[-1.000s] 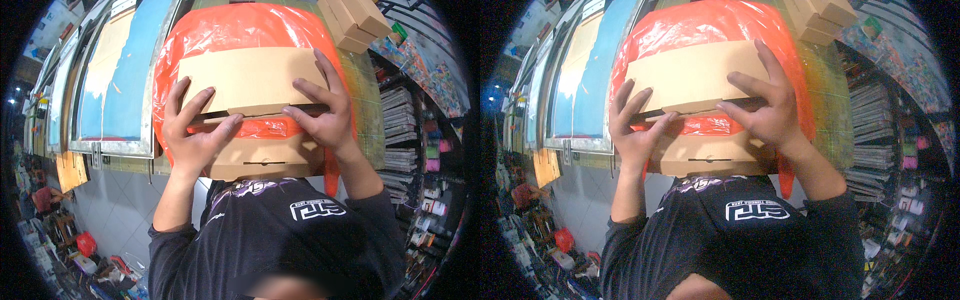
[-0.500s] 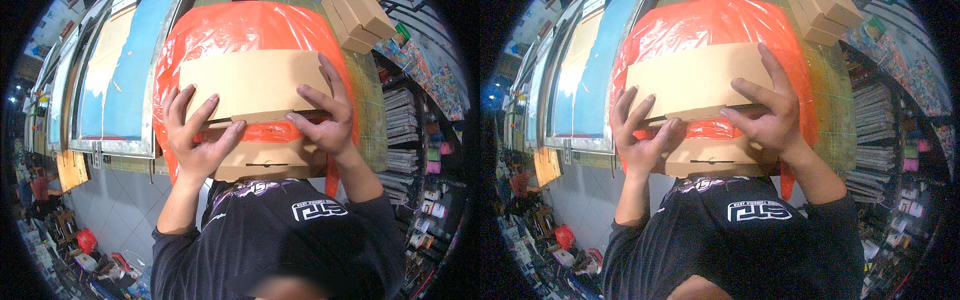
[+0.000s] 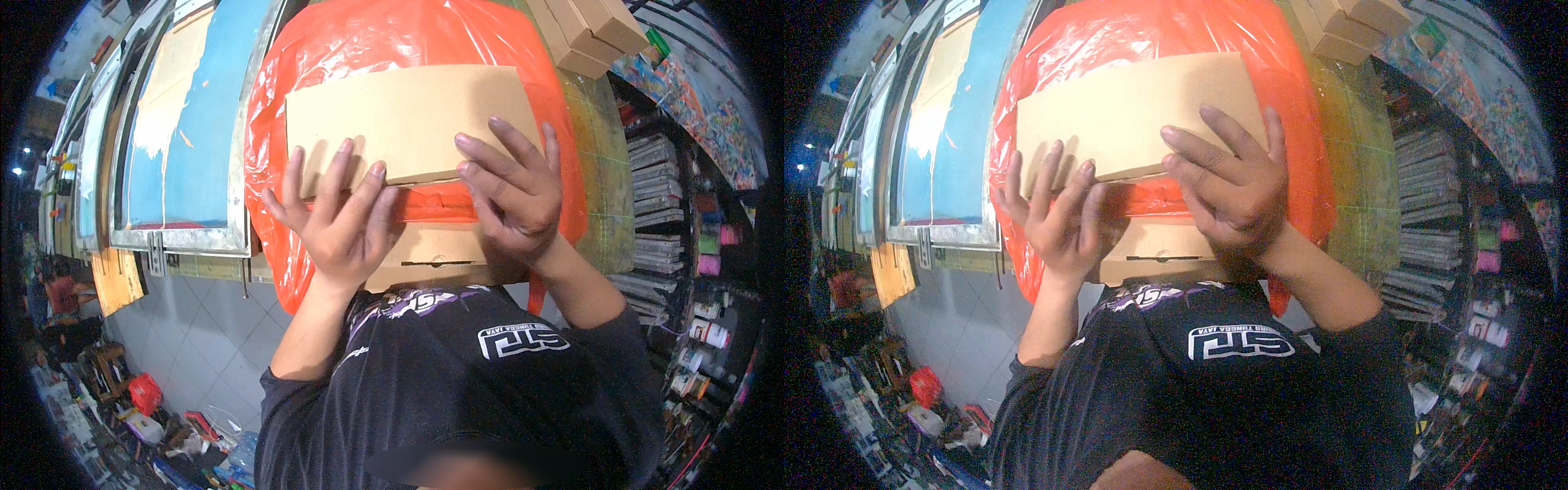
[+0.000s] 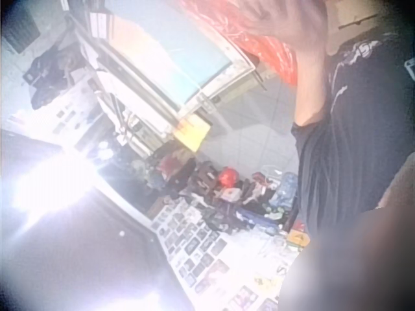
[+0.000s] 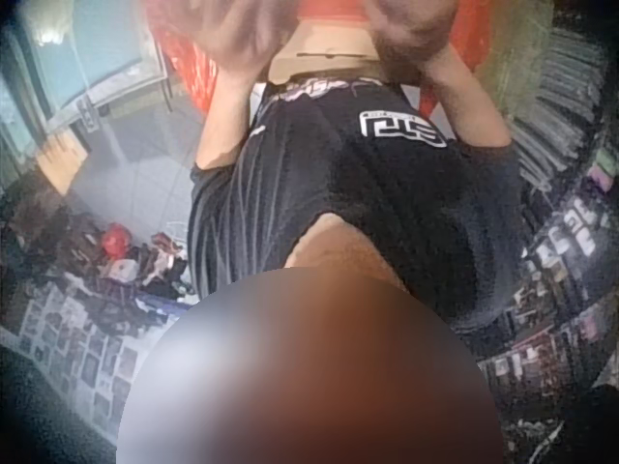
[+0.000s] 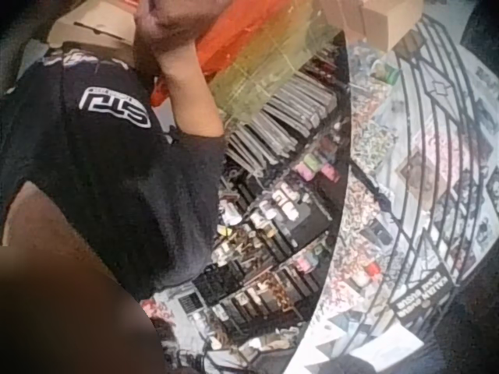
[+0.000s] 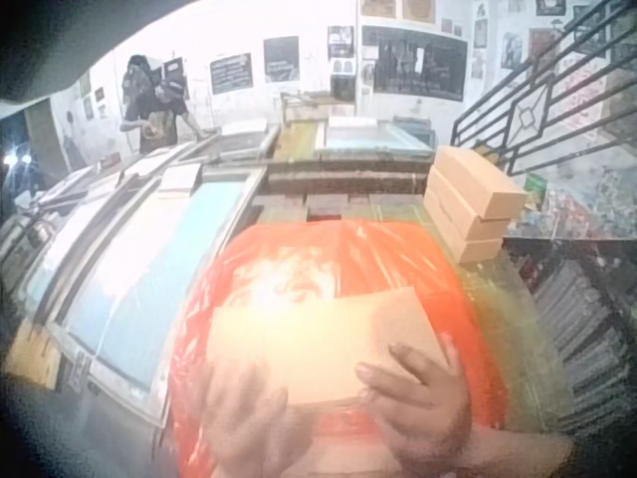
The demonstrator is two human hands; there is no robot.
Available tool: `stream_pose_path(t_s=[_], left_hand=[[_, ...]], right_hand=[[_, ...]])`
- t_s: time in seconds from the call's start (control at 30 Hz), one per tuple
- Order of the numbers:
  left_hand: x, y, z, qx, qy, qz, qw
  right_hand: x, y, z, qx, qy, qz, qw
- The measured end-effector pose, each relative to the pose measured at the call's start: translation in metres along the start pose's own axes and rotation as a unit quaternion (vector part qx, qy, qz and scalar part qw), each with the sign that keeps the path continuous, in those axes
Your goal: The person assembles flat cardboard boxes by folding and interlocking the flaps. They repeatedly pick up flat-packed boxes, fold the sides, and secure the tabs to form rectangular boxes, then stack them on a counter.
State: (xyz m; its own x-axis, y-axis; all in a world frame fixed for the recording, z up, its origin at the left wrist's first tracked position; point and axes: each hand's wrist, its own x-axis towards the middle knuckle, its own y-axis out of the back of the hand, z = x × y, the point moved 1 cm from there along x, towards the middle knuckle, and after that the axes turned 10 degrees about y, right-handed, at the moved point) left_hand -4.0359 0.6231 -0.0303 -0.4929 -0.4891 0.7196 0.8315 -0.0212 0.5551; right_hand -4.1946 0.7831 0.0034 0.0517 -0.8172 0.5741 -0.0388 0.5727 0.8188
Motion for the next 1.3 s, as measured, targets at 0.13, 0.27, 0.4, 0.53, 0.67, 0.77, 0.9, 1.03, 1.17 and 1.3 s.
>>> stream_pose_path(t_s=[0.13,0.27,0.4,0.53,0.67,0.77,0.9,1.03,1.17,1.3], left_hand=[[-0.005,0.004,0.011,0.008,0.055,-0.100,0.993],[0.007,0.018,0.013,0.014,0.035,-0.094,0.995],[0.017,0.019,0.009,-0.098,0.148,0.017,0.984],[0.014,0.017,0.000,-0.288,0.370,-0.119,0.875],[0.034,0.035,0.023,-0.194,0.254,-0.067,0.945],[0.054,0.045,0.017,-0.243,0.252,-0.055,0.935],[0.074,0.047,-0.016,-0.345,0.348,-0.072,0.869],[0.064,0.031,-0.025,-0.418,0.348,-0.116,0.831],[0.058,0.029,-0.011,-0.517,0.357,-0.111,0.770],[0.061,0.033,-0.006,-0.538,0.312,-0.116,0.775]], right_hand=[[-0.001,0.005,-0.005,0.038,-0.026,-0.032,0.998],[-0.005,0.030,0.007,0.140,-0.094,0.040,0.985],[-0.025,0.034,0.029,0.110,-0.150,0.188,0.964],[-0.042,0.024,0.014,0.160,-0.245,0.032,0.956],[-0.038,0.052,0.029,0.330,-0.174,0.002,0.928],[-0.020,0.064,0.033,0.291,-0.160,0.079,0.940],[0.003,0.059,0.039,0.241,0.012,0.163,0.957],[0.012,0.043,0.033,0.314,-0.037,0.269,0.910],[0.013,0.046,0.038,0.228,-0.010,0.248,0.942],[0.021,0.058,0.036,0.167,0.071,0.267,0.946]])
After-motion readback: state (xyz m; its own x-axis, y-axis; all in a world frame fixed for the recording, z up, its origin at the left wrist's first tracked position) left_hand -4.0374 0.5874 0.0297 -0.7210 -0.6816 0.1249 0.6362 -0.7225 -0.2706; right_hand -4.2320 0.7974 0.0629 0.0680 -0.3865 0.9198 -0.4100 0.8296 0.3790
